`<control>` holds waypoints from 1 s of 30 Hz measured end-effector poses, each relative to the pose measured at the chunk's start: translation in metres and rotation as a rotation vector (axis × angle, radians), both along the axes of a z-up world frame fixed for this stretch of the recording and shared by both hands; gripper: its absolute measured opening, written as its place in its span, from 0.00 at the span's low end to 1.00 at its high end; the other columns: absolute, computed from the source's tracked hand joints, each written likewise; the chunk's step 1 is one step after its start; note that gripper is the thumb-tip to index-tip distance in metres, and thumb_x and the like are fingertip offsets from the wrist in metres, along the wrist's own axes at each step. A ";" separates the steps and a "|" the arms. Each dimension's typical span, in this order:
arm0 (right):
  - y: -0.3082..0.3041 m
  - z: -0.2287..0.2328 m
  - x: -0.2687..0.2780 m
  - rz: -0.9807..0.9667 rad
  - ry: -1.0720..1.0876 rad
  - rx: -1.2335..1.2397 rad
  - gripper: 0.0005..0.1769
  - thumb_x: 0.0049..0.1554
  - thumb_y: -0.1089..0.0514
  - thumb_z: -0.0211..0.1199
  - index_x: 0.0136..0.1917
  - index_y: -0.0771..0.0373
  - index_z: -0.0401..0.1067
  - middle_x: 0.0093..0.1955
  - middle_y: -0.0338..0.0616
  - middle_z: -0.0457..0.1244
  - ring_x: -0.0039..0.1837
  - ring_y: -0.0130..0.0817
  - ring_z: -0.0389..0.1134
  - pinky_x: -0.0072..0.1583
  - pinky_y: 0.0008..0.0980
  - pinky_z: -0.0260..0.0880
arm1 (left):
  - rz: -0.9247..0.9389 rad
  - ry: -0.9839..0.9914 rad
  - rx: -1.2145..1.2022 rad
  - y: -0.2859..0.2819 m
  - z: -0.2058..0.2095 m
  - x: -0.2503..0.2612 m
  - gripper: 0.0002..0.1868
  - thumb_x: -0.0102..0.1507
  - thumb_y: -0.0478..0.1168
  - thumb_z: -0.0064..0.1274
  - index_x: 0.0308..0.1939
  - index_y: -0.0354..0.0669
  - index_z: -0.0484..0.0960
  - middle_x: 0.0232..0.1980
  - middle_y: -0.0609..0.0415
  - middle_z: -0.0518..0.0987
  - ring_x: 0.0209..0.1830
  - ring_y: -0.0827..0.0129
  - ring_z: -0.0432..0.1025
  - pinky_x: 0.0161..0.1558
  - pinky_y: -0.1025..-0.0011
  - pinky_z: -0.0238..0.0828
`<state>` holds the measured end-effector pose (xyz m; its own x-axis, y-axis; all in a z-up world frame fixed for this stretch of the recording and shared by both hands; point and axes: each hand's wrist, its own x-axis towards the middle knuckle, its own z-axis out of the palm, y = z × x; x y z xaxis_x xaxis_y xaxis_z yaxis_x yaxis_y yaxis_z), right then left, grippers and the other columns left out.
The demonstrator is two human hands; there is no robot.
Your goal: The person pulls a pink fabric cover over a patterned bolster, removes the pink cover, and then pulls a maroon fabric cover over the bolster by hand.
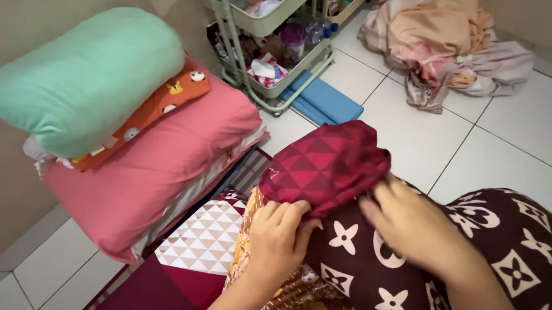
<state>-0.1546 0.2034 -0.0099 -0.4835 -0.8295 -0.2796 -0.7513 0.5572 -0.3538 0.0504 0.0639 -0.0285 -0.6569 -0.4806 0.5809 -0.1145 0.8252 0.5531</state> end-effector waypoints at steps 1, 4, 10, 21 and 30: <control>0.006 0.007 0.018 0.135 0.158 -0.169 0.33 0.59 0.37 0.56 0.64 0.65 0.67 0.65 0.57 0.62 0.65 0.49 0.65 0.66 0.42 0.66 | -0.001 0.025 0.006 0.000 -0.002 0.000 0.14 0.59 0.37 0.63 0.46 0.39 0.79 0.38 0.50 0.78 0.37 0.53 0.70 0.40 0.59 0.67; 0.009 0.008 0.051 0.319 0.454 -0.490 0.53 0.47 0.26 0.65 0.65 0.75 0.65 0.65 0.70 0.57 0.66 0.59 0.60 0.64 0.49 0.63 | 0.013 0.096 0.115 0.005 -0.002 -0.006 0.12 0.60 0.35 0.62 0.46 0.39 0.80 0.35 0.51 0.77 0.33 0.55 0.71 0.36 0.62 0.68; -0.030 -0.037 0.044 -0.002 0.060 -0.294 0.24 0.41 0.53 0.72 0.50 0.65 0.76 0.51 0.53 0.68 0.56 0.52 0.69 0.56 0.46 0.70 | -0.086 0.155 0.066 0.026 0.005 -0.032 0.13 0.57 0.31 0.58 0.46 0.45 0.84 0.29 0.54 0.71 0.30 0.59 0.69 0.34 0.62 0.64; -0.004 -0.043 -0.001 -0.294 -0.242 -1.131 0.31 0.37 0.68 0.65 0.57 0.70 0.70 0.53 0.42 0.68 0.54 0.31 0.68 0.58 0.32 0.70 | -0.268 0.215 -0.225 0.018 0.025 -0.035 0.14 0.61 0.33 0.53 0.50 0.42 0.83 0.38 0.56 0.75 0.36 0.64 0.70 0.40 0.65 0.67; 0.041 0.015 0.000 -0.122 -0.093 -1.218 0.23 0.56 0.69 0.61 0.66 0.70 0.69 0.63 0.46 0.66 0.62 0.36 0.68 0.68 0.32 0.67 | 0.135 0.390 -0.165 -0.051 -0.053 -0.077 0.08 0.57 0.29 0.52 0.39 0.35 0.73 0.35 0.46 0.73 0.34 0.50 0.71 0.37 0.59 0.68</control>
<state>-0.1549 0.2448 0.0052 -0.5956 -0.5240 0.6088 -0.6615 -0.1099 -0.7418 -0.0271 0.0134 -0.0815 -0.3116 -0.4266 0.8490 -0.0363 0.8982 0.4380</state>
